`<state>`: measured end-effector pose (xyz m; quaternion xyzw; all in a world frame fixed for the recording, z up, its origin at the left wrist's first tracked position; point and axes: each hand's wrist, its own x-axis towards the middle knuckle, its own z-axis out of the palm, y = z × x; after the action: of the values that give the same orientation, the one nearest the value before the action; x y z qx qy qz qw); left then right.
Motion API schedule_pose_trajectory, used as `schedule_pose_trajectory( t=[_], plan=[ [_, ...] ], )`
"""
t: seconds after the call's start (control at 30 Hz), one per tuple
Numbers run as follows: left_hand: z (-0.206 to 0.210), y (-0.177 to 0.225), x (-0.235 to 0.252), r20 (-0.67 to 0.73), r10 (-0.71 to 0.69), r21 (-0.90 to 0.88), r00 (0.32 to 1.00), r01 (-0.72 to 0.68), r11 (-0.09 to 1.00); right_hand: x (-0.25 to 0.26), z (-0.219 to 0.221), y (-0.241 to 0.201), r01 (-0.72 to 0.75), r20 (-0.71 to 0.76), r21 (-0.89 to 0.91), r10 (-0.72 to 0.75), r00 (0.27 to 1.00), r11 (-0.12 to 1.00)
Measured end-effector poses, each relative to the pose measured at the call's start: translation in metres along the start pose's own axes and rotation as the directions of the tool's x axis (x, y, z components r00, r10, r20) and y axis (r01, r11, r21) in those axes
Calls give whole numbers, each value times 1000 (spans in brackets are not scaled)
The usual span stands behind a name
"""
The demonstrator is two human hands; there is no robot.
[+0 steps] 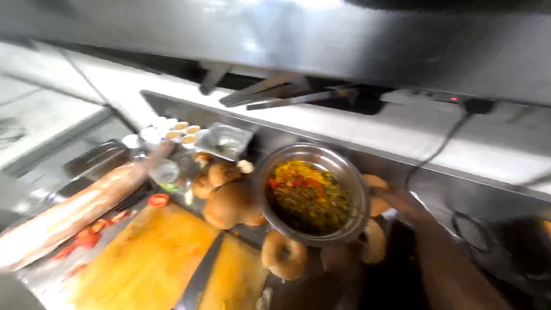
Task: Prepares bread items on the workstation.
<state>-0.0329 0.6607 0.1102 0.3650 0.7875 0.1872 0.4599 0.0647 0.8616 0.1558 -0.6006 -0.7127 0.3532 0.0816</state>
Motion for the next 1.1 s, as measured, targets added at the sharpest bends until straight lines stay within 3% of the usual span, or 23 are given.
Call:
schedule_pose_trajectory(
  t=[0.07,0.2,0.3,0.4,0.53,0.63,0.7,0.73,0.8,0.93,1.1],
  plan=[
    [5,-2,3,-3,25,-8,1000,-25,1000,15,0,11,-14,52,137,7,999,990],
    [-4,-11,-25,-24,61,-190,998,-65,980,20,-7,22,-67,74,408,40,996,911],
    [2,-22,-39,-145,163,-277,976,-198,940,4,-14,9,56,44,372,-78,996,927],
    [-12,-33,-66,-161,250,-327,955,-290,899,-9,-13,-4,67,99,338,-106,989,939],
    [-26,-60,-79,-126,263,-480,957,-291,828,-36,-23,-2,105,-167,338,-50,985,935],
    [-21,-69,-72,-97,144,-726,985,-169,667,-52,-23,10,226,-380,388,-68,923,893],
    [-15,-60,-66,-16,66,-819,998,-51,571,-60,-10,15,219,-391,478,-17,920,851],
    [-10,-54,-63,8,45,-841,999,-18,541,-64,-2,19,162,-351,451,8,936,878],
    [-2,-45,-56,14,44,-862,999,-11,507,-73,6,19,68,-251,219,-11,968,973],
    [-1,-53,-48,2,107,-857,994,-53,512,-72,11,17,28,-105,-153,-44,993,988],
    [-24,-67,-52,-14,106,-804,994,-74,590,-118,-29,18,71,-217,-467,-192,957,881]
  ],
)
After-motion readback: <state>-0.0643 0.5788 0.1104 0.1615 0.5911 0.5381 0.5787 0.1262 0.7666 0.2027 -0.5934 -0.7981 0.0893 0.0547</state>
